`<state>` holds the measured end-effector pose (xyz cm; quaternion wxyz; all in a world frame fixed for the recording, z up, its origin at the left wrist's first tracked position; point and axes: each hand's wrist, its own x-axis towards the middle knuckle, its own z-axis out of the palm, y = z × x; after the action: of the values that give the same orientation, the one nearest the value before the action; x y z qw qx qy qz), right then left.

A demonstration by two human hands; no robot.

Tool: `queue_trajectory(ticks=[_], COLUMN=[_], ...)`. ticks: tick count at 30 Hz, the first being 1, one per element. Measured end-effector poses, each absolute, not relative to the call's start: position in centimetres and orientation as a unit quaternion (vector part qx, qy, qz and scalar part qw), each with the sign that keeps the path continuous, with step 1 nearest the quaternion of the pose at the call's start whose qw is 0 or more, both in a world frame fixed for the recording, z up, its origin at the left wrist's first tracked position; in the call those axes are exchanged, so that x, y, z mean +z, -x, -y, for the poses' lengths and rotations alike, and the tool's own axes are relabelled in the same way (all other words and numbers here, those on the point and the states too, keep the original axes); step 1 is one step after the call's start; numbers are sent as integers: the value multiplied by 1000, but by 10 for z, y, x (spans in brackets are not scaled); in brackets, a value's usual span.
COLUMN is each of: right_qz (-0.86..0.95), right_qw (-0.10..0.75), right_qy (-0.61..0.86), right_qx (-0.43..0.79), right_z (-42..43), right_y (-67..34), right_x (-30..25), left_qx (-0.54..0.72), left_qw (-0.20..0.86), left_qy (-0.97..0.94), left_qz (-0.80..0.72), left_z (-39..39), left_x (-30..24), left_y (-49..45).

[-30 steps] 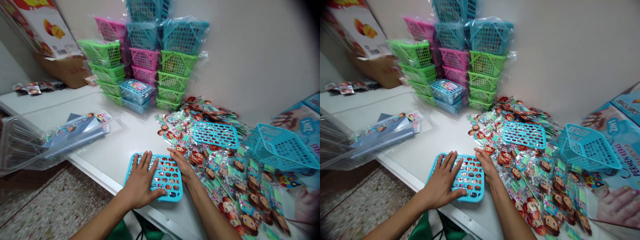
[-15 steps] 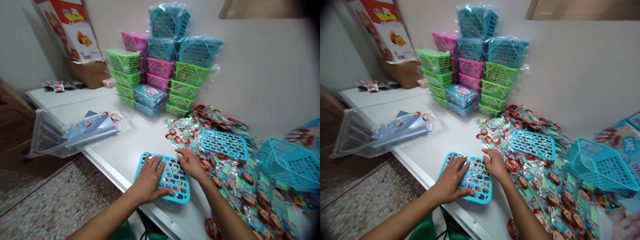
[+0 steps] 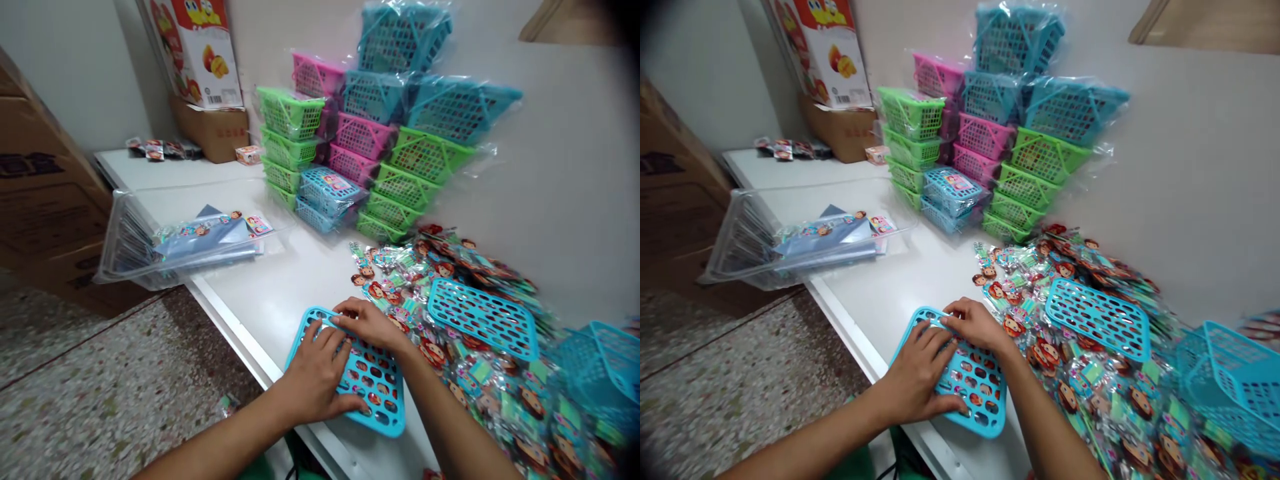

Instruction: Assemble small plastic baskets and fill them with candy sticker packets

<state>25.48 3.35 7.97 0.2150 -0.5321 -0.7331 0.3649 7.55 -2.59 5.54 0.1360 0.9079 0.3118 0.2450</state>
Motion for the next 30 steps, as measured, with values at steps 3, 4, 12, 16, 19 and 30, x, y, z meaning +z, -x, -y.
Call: queue_trajectory(ticks=[3, 4, 12, 16, 19, 30], right_qz=[745, 756, 814, 830, 830, 761], right_qw=[212, 207, 88, 31, 81, 217], right_qy=[528, 532, 565, 552, 550, 576], right_qx=[348, 319, 102, 71, 50, 202], right_z=[-33, -31, -11, -9, -7, -20], right_y=[-247, -244, -236, -236, -237, -249], right_x=[82, 82, 82, 81, 77, 60], left_qx=[254, 256, 252, 228, 215, 183], left_qw=[139, 141, 153, 162, 163, 154], left_qy=[-903, -902, -902, -905, -909, -910], left_qz=[-318, -319, -316, -320, -317, -340], left_z=[26, 25, 24, 24, 23, 23], left_x=[54, 53, 48, 50, 52, 61], left_y=[-76, -76, -77, -78, -78, -80])
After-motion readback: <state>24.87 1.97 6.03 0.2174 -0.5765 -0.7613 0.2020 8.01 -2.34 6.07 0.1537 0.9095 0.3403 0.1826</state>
